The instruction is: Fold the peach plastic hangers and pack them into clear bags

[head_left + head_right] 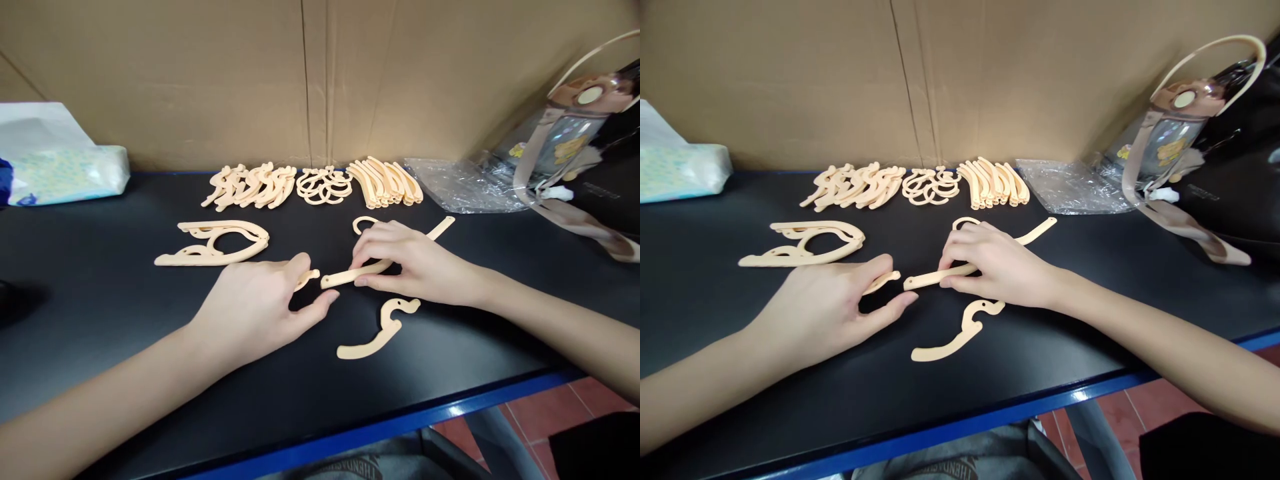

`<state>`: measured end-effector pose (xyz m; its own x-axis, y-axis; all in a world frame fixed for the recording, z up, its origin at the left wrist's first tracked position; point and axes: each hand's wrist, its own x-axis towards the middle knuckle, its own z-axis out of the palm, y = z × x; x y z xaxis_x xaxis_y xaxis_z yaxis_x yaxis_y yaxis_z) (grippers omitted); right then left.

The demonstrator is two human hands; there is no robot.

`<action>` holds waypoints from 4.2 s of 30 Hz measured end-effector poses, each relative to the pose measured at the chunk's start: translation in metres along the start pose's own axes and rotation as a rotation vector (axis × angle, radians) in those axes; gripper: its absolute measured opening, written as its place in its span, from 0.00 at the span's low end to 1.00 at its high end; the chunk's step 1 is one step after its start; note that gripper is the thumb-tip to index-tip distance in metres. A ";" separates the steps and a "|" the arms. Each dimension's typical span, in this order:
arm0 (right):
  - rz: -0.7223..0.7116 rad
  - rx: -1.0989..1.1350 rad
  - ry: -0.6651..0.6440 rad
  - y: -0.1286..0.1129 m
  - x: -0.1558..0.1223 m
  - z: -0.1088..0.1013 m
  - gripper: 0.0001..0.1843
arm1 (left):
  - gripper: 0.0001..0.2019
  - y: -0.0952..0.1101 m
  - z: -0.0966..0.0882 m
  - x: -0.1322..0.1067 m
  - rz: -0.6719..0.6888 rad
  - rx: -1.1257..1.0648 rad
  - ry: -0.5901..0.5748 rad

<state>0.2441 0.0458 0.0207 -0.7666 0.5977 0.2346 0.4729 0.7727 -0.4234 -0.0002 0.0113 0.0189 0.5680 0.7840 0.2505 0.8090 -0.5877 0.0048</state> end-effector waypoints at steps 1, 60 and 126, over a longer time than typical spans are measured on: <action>0.002 0.028 0.002 -0.001 0.000 0.000 0.05 | 0.20 0.000 0.000 0.000 -0.002 -0.003 -0.011; 0.124 0.418 -0.067 -0.004 -0.001 -0.005 0.13 | 0.22 -0.002 -0.007 -0.002 0.403 0.203 0.194; -0.115 0.003 -0.178 -0.018 -0.006 -0.013 0.14 | 0.15 -0.008 0.004 0.006 0.096 0.084 0.112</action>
<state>0.2462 0.0306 0.0387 -0.8803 0.4581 0.1238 0.3765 0.8330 -0.4054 -0.0027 0.0212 0.0160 0.6263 0.6952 0.3527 0.7645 -0.6362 -0.1038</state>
